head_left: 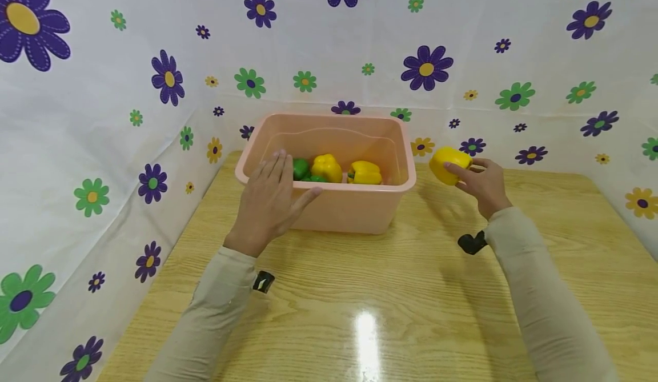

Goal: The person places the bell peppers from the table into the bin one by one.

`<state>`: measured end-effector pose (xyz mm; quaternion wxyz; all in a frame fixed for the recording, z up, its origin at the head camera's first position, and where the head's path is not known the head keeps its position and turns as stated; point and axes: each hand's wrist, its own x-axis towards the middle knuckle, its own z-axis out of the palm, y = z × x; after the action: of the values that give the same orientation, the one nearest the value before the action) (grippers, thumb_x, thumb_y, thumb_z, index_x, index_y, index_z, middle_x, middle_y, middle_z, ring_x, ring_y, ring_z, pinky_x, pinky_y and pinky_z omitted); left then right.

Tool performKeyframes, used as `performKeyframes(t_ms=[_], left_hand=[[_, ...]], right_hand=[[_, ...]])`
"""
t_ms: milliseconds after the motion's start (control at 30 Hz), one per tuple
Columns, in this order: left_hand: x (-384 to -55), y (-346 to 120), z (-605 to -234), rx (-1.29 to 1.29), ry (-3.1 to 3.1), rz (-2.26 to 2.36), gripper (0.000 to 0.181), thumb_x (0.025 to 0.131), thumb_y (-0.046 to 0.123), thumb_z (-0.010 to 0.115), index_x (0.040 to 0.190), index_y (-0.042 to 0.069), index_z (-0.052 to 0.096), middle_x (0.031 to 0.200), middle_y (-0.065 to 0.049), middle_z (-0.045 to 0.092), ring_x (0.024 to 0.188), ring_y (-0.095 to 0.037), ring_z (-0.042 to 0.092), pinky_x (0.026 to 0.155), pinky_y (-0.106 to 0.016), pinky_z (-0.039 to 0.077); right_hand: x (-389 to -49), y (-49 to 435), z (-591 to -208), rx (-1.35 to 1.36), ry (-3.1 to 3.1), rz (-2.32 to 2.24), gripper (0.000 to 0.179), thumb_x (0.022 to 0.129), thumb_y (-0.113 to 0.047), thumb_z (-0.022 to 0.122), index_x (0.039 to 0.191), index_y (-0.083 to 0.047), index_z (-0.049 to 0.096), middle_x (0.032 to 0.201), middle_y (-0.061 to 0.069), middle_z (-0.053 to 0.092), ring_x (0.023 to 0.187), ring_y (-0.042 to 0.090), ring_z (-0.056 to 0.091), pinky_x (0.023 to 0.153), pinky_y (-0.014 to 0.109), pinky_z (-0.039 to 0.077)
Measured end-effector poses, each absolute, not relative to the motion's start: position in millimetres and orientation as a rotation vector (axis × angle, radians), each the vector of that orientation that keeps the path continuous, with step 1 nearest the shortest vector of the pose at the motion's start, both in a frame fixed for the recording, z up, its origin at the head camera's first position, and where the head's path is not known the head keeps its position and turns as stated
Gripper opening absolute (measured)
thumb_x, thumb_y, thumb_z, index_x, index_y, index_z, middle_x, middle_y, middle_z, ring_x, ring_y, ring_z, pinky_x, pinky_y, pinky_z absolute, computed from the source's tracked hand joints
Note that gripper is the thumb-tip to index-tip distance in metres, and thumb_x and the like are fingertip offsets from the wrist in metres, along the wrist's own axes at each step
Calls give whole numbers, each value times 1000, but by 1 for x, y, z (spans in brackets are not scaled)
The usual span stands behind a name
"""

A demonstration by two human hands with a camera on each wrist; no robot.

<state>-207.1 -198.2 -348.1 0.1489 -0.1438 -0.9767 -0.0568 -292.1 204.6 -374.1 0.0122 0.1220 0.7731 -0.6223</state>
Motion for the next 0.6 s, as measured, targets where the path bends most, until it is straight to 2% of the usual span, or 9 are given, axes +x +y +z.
performKeyframes(t_ms=[133,333,600], left_hand=[[-208,-198,-348,-418,-2803,-161,95,100,66,43,153,-12,28,161,-27,28,151,-38,23,125,-48,15],[-208,-199,-347,-419,-2797,-149,95,100,65,44,153,-12,28,160,-27,29,151,-39,24,125,-48,15],[-208,-198,-348,-422,-2789,-164,95,100,65,44,153,-12,29,160,-28,29,150,-40,25,124,-50,18]], right_hand=[[-292,203,-360,338,2419,-1995,104,84,-51,78,158,-1,24,150,21,37,134,32,49,100,31,50],[-288,196,-341,266,2394,-2097,102,81,-48,82,155,-1,29,128,6,46,128,28,52,98,30,52],[-286,183,-325,170,2391,-2160,97,82,-43,84,154,-2,33,130,7,47,129,29,52,101,33,51]])
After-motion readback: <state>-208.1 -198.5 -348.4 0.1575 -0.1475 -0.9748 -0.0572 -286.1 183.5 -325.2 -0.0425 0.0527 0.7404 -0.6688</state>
